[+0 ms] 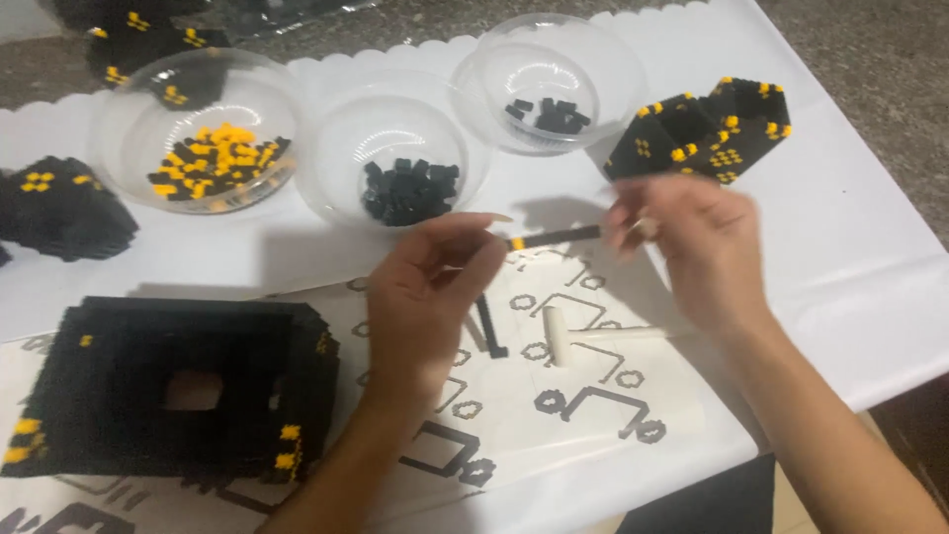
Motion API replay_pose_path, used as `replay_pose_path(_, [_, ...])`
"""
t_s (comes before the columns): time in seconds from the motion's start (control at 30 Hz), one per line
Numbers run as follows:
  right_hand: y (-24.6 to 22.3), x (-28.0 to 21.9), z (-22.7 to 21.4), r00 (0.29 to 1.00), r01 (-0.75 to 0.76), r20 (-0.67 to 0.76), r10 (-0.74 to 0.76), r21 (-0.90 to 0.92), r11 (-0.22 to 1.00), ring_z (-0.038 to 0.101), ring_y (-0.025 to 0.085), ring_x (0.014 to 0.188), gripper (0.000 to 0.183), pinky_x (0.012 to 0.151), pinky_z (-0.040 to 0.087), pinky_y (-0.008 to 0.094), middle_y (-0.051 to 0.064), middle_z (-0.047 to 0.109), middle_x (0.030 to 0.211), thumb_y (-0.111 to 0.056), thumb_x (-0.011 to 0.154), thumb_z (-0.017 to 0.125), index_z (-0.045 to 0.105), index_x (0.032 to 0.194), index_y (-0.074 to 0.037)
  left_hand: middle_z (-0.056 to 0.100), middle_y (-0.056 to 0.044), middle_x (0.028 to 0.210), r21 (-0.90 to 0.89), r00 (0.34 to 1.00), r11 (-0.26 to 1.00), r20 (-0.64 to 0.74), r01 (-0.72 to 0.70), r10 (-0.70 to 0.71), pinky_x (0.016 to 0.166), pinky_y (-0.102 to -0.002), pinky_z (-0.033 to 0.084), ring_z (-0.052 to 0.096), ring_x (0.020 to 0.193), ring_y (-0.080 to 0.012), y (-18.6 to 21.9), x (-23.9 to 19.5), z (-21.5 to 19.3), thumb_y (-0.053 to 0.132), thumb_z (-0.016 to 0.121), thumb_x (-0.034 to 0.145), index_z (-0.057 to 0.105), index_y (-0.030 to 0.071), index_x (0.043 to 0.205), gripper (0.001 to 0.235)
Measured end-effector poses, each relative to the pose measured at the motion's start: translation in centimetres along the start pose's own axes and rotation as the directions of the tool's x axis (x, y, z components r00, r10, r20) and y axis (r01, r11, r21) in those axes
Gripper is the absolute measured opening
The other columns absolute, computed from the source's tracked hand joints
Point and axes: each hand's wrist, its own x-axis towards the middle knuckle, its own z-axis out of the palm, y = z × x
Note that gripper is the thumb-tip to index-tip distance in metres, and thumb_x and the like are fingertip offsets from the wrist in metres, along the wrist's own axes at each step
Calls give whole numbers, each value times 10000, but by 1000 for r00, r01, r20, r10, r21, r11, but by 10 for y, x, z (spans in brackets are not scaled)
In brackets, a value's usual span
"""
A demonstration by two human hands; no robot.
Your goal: The person assembles a small structure using black and yellow interlocking plastic bricks. They connect individual pieces into a linear segment and then attach it to a larger, partially built black frame. The person uses a white plastic hammer to tap the bricks into place, ensuring a secure fit.
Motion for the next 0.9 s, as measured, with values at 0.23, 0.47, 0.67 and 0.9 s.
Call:
replay_pose_path(0.23, [-17,5,2,988,-31,-150,32,12,999,554,172,606,299,556,404,232,86,607,753,-328,929,576,620,878,-36,643,-10,756,-1,998,1000,-63,25,-25,676,-209,497,587,721,-88,1,1,0,52,685,817,657,87,943,134])
replay_pose_path(0.47, [-12,-1,4,1000,-20,-16,18,-106,994,580,181,620,129,565,469,238,102,634,765,-135,913,607,653,966,-27,657,-10,760,37,996,998,-76,60,-57,660,-215,495,610,721,-92,6,-1,2,50,691,801,640,104,942,160])
replay_pose_path(0.67, [-14,-7,13,990,42,138,-23,-136,990,593,163,621,170,607,537,225,115,651,775,33,830,658,642,998,18,658,-11,757,45,997,998,-60,41,-38,635,-210,480,589,694,-82,3,0,2,45,700,798,634,94,953,175])
replay_pose_path(0.9, [-16,-13,19,993,8,121,4,-99,995,592,174,624,190,583,519,229,97,650,820,63,817,653,636,1003,28,679,-4,764,74,998,997,-54,12,-8,665,-212,498,626,721,-82,5,-1,1,64,714,789,634,113,949,185])
